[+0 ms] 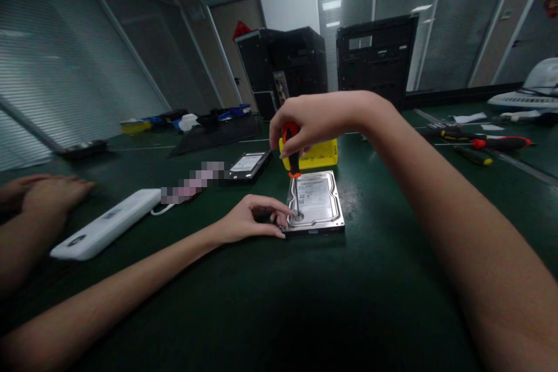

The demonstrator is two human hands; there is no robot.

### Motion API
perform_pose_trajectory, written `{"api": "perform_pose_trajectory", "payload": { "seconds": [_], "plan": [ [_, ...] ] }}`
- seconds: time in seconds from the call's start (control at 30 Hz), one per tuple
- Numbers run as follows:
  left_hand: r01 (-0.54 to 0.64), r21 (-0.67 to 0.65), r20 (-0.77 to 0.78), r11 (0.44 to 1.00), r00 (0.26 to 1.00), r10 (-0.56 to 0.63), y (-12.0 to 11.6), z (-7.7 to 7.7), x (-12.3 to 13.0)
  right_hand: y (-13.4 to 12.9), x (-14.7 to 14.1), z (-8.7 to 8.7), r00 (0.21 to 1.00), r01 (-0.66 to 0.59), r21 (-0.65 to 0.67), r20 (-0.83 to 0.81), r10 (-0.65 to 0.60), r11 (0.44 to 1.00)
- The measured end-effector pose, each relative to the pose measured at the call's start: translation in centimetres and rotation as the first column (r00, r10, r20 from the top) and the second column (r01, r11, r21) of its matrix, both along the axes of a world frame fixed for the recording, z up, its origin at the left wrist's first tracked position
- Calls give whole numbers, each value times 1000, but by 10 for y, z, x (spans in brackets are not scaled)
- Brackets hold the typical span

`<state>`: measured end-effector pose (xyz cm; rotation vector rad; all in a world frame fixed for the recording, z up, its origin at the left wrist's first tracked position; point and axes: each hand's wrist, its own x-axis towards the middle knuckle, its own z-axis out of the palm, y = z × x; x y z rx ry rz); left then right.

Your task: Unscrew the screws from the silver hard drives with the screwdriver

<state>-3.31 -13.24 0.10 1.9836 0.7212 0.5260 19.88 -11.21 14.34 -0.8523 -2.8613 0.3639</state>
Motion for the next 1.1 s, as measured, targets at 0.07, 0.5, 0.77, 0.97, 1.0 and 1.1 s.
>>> {"api": "perform_pose_trajectory", "payload": {
  "seconds": [0.07, 0.5, 0.77, 0.97, 1.0, 1.1],
  "plan": [
    [4, 2, 6, 1000, 1000, -4, 0, -1, 0, 0, 0, -1, 1000, -5, -4, -2, 5, 1000],
    [-15, -12, 79, 1000, 997, 16, 1, 5, -1, -2, -2, 2, 999, 42, -35, 18, -42, 999],
    [27, -63, 60, 998, 998, -23, -3, 8, 2, -1, -2, 0, 998, 57, -42, 8, -57, 997],
    [24, -42, 35, 999, 999, -22, -1, 4, 0, -1, -1, -1, 999, 33, -26, 2, -33, 999],
    [23, -39, 36, 999, 999, -22, 0, 4, 1, -1, -1, -1, 1000, 29, -23, 1, -29, 999],
    [26, -34, 37, 999, 999, -24, 0, 5, 1, 0, -1, -1, 1000, 11, -7, -1, -11, 1000]
  ]
}}
